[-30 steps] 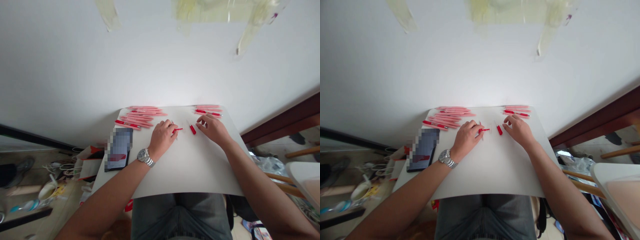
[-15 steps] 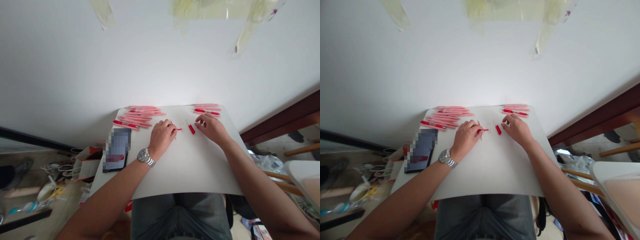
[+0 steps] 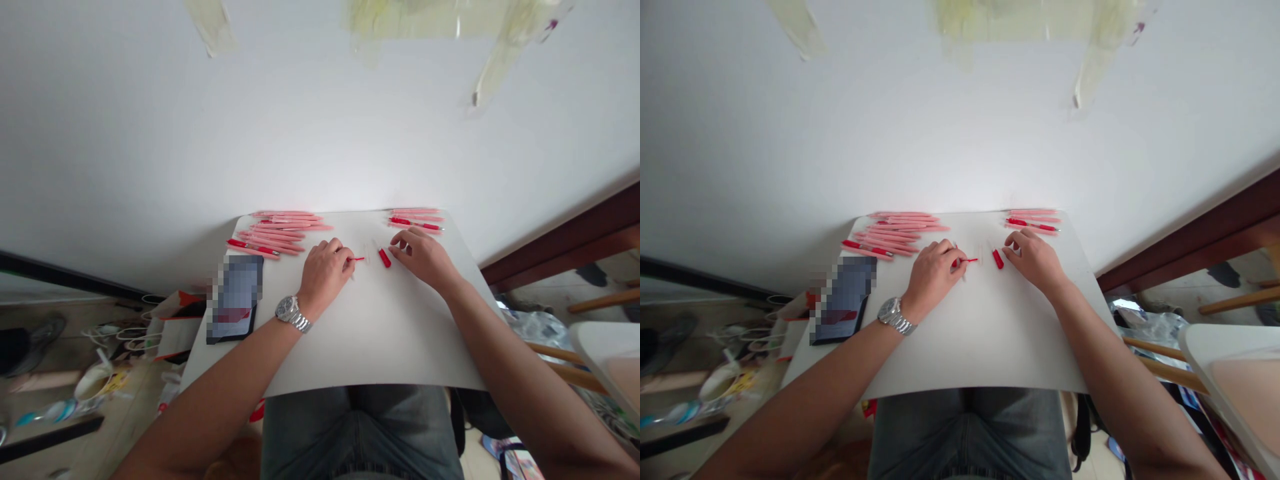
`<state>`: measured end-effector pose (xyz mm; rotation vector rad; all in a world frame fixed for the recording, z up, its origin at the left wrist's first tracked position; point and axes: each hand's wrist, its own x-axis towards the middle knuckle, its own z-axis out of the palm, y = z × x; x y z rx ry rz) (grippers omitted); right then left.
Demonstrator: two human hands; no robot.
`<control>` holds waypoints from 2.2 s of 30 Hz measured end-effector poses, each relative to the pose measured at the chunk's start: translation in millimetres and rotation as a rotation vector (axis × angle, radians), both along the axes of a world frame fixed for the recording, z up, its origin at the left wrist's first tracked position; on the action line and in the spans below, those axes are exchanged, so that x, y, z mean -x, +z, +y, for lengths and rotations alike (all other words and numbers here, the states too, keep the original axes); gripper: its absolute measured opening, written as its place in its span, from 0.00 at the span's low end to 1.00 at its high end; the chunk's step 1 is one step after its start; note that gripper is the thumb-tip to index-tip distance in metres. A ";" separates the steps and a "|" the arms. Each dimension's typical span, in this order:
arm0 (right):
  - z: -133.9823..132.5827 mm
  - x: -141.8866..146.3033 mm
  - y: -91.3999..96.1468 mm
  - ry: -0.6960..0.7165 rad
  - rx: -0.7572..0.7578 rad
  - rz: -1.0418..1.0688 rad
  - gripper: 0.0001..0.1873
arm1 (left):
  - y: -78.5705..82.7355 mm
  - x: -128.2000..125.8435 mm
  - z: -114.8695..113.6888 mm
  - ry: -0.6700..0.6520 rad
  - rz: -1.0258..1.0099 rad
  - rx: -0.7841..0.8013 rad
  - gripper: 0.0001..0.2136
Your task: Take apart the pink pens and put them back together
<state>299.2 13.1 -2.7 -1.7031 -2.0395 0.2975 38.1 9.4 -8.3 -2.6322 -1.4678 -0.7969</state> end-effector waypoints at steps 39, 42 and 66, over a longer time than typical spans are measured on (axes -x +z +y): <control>-11.8 22.9 7.9 0.219 -0.097 0.381 0.17 | 8.6 22.6 2.7 -0.130 -0.631 0.126 0.02; -12.5 24.2 8.8 0.218 -0.112 0.409 0.16 | 8.5 22.1 3.0 -0.129 -0.637 0.117 0.01; -18.6 39.9 1.8 0.205 0.090 0.913 0.16 | 7.6 19.8 1.6 -0.227 -0.669 0.074 0.02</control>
